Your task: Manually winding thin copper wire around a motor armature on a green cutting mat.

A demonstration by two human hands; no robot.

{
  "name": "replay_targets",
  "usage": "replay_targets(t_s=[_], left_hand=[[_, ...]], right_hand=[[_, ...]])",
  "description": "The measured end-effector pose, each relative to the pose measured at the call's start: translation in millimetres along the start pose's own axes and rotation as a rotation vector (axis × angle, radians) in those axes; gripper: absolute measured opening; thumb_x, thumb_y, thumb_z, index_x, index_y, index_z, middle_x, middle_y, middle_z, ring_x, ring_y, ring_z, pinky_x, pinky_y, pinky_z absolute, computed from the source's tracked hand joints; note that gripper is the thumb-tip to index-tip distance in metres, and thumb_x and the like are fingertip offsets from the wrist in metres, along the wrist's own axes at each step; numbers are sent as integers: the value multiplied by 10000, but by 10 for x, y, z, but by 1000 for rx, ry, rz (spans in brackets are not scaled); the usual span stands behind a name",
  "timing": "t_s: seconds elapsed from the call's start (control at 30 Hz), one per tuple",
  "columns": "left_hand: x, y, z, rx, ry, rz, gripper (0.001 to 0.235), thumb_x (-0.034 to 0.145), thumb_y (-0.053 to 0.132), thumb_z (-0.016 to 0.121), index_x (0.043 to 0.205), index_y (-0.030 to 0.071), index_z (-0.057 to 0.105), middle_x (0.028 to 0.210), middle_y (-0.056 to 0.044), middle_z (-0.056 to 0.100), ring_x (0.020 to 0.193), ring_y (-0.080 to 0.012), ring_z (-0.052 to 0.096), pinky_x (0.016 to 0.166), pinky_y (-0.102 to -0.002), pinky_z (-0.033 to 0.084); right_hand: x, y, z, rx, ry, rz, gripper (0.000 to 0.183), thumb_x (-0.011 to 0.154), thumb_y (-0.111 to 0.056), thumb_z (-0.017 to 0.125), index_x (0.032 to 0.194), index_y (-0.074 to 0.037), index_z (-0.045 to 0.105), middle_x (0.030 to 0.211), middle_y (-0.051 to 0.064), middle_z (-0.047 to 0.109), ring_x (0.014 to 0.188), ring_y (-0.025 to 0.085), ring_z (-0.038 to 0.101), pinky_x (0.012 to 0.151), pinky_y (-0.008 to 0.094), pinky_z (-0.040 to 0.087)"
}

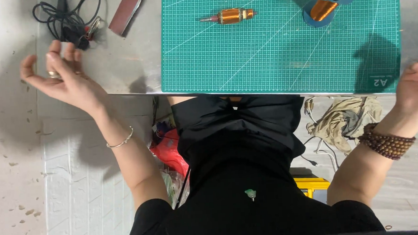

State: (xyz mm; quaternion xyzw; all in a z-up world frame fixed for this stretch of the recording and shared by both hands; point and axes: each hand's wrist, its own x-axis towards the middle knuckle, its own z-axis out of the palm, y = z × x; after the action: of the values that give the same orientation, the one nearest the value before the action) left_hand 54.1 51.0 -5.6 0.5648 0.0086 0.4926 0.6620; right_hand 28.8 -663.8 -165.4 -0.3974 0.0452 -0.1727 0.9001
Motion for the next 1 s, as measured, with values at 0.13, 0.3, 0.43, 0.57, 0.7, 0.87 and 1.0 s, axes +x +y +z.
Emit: replay_targets(t_s=[0.13, 0.3, 0.43, 0.57, 0.7, 0.87, 1.0], left_hand=[[130, -44, -128, -60, 75, -67, 269, 986, 94, 639, 1170, 155, 453, 1030, -269, 643, 839, -339, 654, 775, -431, 538], [192, -45, -181, -308, 116, -355, 297, 865, 173, 687, 1091, -9, 622, 1000, -114, 704, 934, -145, 676, 811, -267, 582], [142, -122, -146, -362, 102, -324, 119, 879, 152, 692, 960, 84, 637, 991, -85, 699, 894, -175, 663, 793, -291, 538], [97, -214, -166, -430, 55, -386, 173, 898, 124, 687, 1046, 37, 660, 1010, -103, 708, 890, -166, 677, 793, -275, 564], [60, -217, -21, -300, -106, -557, 155, 915, 182, 658, 1016, 77, 605, 847, -46, 627, 459, -24, 298, 406, -173, 242], [-45, -174, 265, -105, -227, -742, 99, 868, 180, 676, 889, 138, 590, 603, 80, 291, 478, -20, 175, 395, -203, 120], [-184, -267, 475, 389, -512, -464, 53, 862, 127, 669, 852, 85, 699, 804, 27, 642, 599, -30, 397, 434, -196, 262]], right_hand=[[-74, 122, 499, -76, 183, 7, 213, 960, -278, 586, 838, -105, 603, 706, -41, 546, 693, 38, 554, 755, 173, 534], [-240, 237, 1096, -272, 299, -22, 95, 1040, -206, 537, 973, -161, 587, 764, -73, 519, 677, 49, 465, 722, 201, 449], [-255, 250, 1158, -394, 304, -33, 90, 1024, -208, 548, 956, -159, 580, 795, -53, 507, 701, 61, 453, 747, 219, 433], [-308, 234, 1129, -517, 233, -11, 97, 1045, -245, 535, 986, -176, 567, 881, -49, 542, 814, 71, 541, 842, 227, 505], [-367, 231, 996, -836, 104, -52, 136, 1112, -299, 429, 1100, -189, 508, 996, -48, 504, 913, 104, 529, 917, 295, 539], [-548, 203, 1055, -1490, -13, -350, 152, 1179, -118, 483, 1109, -17, 573, 962, 104, 581, 847, 186, 567, 769, 301, 520], [-712, 153, 1089, -1894, -68, -281, 142, 1187, -31, 566, 1046, -13, 569, 908, 93, 573, 792, 196, 558, 669, 354, 446]])
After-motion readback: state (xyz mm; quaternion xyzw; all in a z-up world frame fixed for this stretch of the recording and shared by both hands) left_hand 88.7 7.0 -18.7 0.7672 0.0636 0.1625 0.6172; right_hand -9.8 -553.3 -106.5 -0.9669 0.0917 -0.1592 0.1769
